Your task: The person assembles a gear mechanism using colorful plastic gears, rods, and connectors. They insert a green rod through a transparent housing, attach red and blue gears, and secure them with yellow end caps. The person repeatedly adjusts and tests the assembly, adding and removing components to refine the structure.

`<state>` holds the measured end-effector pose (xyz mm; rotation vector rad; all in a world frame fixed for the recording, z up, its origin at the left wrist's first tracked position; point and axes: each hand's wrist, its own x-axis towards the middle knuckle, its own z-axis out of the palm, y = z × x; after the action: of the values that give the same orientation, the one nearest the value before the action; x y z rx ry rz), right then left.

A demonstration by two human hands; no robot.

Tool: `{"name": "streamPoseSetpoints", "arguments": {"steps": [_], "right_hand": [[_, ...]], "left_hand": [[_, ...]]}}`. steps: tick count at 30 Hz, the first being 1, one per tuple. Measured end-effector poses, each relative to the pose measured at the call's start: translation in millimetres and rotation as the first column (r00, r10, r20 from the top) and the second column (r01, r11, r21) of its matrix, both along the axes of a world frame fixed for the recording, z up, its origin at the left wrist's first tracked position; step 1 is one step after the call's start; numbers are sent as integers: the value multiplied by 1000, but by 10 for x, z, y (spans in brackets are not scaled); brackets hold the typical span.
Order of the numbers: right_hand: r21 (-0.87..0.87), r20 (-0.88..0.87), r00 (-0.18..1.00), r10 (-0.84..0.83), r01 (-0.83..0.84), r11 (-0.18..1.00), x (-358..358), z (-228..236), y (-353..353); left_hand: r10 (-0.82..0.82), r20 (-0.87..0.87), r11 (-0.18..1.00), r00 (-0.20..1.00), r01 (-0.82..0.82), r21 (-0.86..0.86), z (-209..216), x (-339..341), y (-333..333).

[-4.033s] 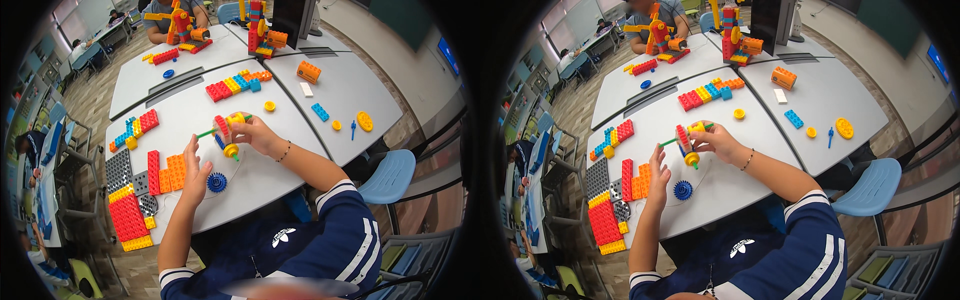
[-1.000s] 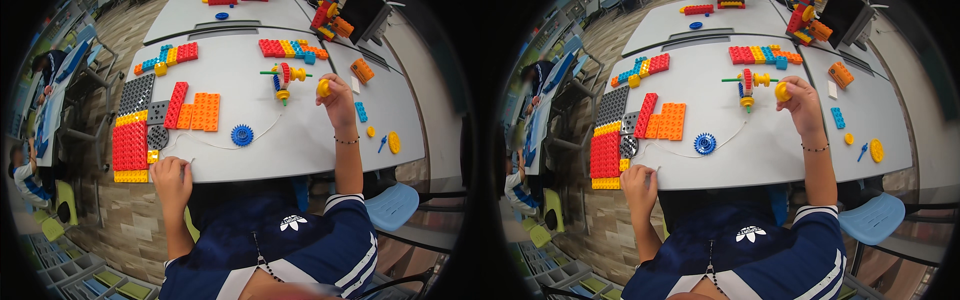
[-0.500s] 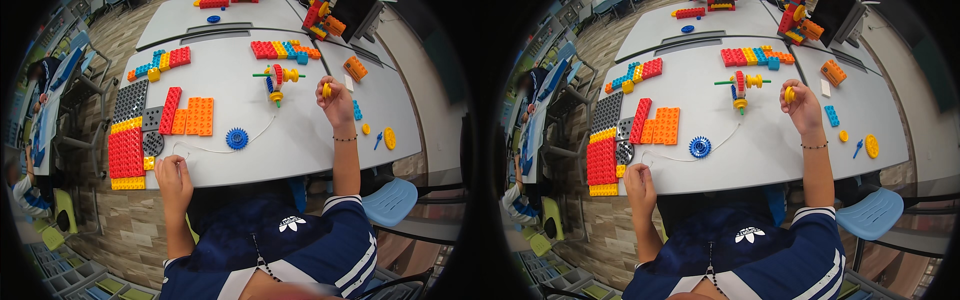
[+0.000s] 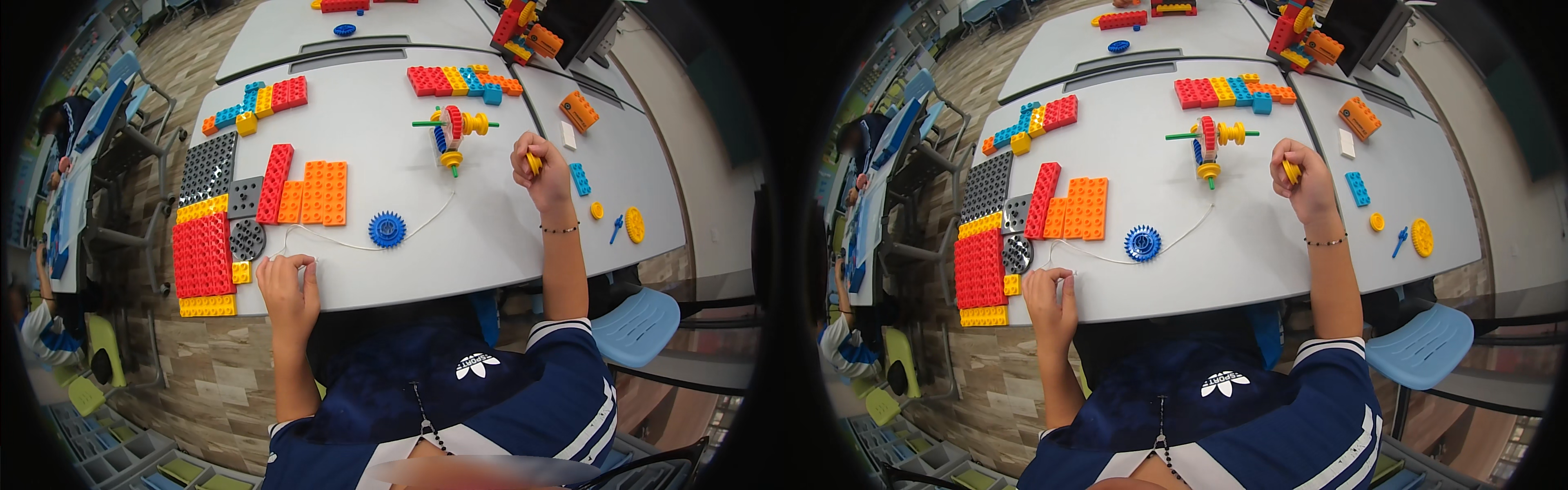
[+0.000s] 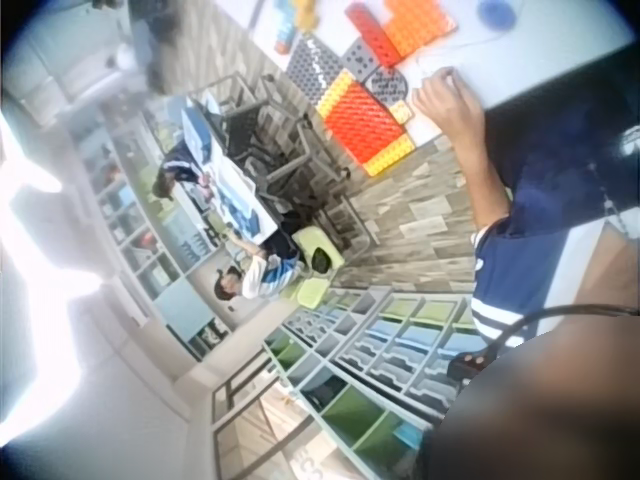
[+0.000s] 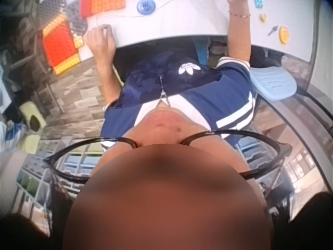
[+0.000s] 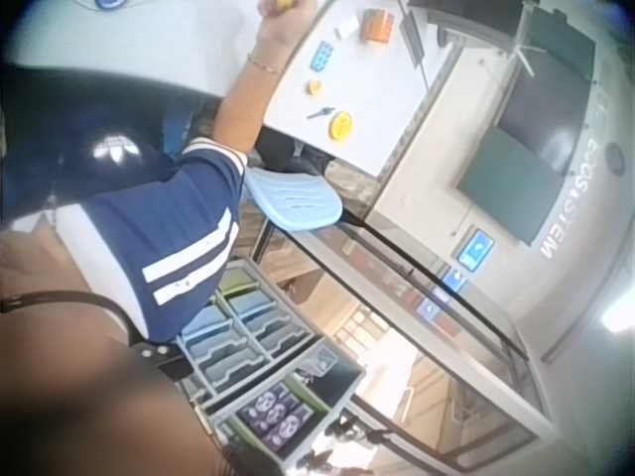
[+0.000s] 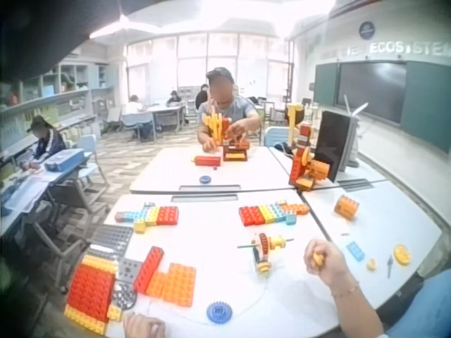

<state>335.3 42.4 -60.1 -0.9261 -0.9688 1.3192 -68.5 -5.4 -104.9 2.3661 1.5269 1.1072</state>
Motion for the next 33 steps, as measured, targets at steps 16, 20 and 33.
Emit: {"name": "streamPoseSetpoints", "arguments": {"steps": [16,20,33], "right_hand": [[15,932,360,50,-175,985,-666,-2,-83],[70,959,281,31,-344,936,-813,25,-136],[85,959,282,23,-364,928,-829,-46,-141]], "left_hand": [[-22,67,1000,998,23,-3,-63,-40,-3],[-23,48,1000,999,23,0,-70,-39,-7],[-14,6,999,1000,14,-33,-41,1,-11]]}}
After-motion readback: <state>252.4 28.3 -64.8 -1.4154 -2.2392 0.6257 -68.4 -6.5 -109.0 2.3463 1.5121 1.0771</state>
